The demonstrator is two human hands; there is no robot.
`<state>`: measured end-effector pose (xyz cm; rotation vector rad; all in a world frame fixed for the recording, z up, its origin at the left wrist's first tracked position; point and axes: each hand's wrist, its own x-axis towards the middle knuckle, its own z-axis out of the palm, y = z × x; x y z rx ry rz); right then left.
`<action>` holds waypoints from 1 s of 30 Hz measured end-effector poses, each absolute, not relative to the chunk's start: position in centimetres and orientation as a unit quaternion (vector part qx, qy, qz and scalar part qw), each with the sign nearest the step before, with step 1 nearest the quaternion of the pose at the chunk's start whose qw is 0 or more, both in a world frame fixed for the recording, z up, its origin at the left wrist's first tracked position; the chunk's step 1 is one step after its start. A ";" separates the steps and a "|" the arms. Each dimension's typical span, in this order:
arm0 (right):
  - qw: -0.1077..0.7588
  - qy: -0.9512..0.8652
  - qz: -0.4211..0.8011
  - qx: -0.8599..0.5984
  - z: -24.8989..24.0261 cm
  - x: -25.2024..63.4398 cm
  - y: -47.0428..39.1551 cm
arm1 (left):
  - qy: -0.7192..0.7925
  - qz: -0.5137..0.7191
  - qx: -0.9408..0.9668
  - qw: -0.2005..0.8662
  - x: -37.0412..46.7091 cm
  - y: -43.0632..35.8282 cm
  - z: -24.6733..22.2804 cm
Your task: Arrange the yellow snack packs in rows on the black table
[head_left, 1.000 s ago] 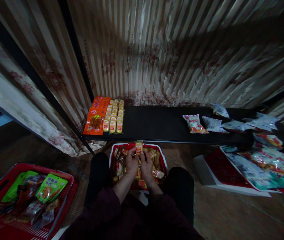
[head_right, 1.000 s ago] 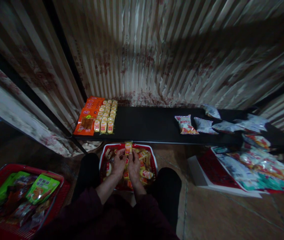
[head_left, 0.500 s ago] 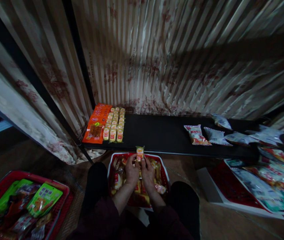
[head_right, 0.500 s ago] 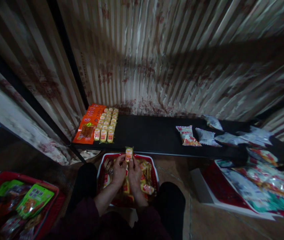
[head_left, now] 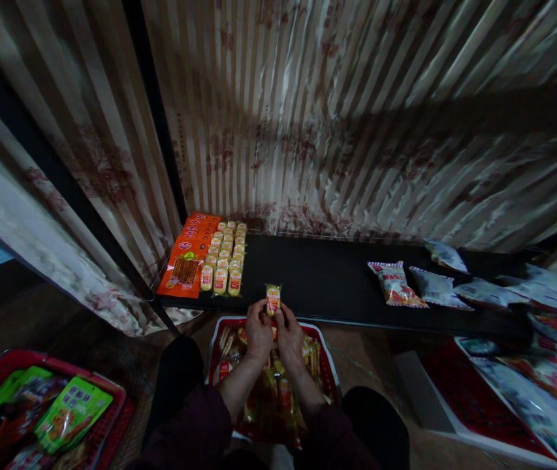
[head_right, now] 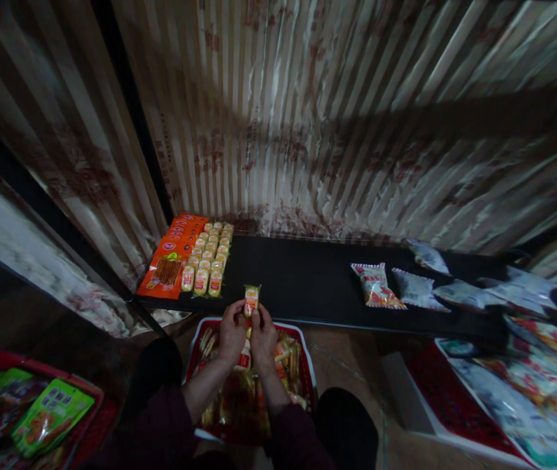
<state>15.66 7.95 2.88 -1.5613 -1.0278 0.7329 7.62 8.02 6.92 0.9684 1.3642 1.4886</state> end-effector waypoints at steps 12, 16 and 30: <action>0.527 -0.445 0.326 -0.646 3.5 15.4 11.0 | 0.586 0.569 0.432 0.383 7.6 10.9 6.8; 0.517 -0.457 0.326 -0.646 3.5 15.4 11.8 | 0.606 0.544 0.456 0.359 7.7 11.8 6.6; 0.509 -0.482 0.325 -0.634 3.8 15.1 15.3 | 0.634 0.524 0.449 0.349 7.6 15.0 7.4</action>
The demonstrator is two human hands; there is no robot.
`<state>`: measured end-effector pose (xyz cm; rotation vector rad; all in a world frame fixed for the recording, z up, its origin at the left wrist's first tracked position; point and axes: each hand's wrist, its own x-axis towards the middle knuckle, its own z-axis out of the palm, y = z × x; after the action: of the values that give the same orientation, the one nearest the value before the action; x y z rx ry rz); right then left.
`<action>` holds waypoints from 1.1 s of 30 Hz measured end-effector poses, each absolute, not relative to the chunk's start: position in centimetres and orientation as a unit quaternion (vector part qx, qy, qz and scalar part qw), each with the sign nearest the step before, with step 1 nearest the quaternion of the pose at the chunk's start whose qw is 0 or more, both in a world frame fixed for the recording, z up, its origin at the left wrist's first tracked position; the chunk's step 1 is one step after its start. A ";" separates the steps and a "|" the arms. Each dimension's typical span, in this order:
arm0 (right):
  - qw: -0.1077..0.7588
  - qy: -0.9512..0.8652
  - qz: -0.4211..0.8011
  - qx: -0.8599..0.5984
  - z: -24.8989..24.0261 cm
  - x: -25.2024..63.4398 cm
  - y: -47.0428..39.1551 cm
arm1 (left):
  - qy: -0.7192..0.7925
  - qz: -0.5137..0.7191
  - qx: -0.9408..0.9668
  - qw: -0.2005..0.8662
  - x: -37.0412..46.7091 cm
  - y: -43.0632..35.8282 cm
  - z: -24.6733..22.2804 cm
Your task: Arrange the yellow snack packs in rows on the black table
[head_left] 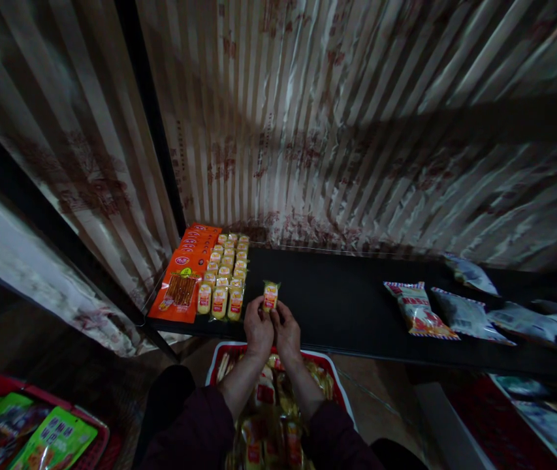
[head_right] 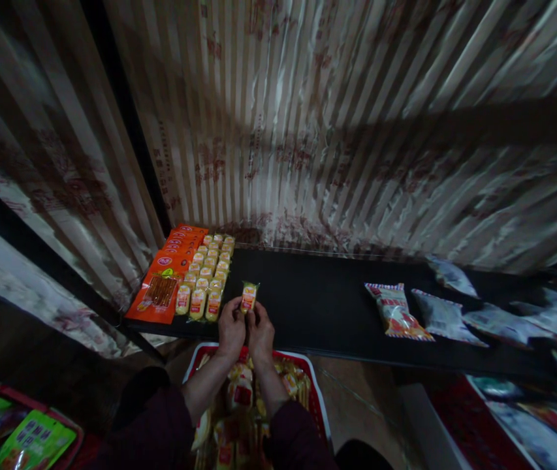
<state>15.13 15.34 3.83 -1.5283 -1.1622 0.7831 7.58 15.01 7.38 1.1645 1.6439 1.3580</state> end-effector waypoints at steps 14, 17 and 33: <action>0.504 -0.497 0.304 -0.638 3.5 15.4 18.9 | 0.639 0.511 0.447 0.360 8.1 18.1 7.0; 0.512 -0.496 0.307 -0.630 3.2 15.4 19.9 | 0.649 0.499 0.446 0.362 8.1 18.8 7.5; 0.541 -0.485 0.308 -0.614 3.6 15.0 24.4 | 0.681 0.481 0.442 0.331 8.6 22.9 8.3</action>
<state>14.97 24.40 3.62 -1.4596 -1.1512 0.7324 8.61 22.90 8.26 1.1555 1.7794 1.2579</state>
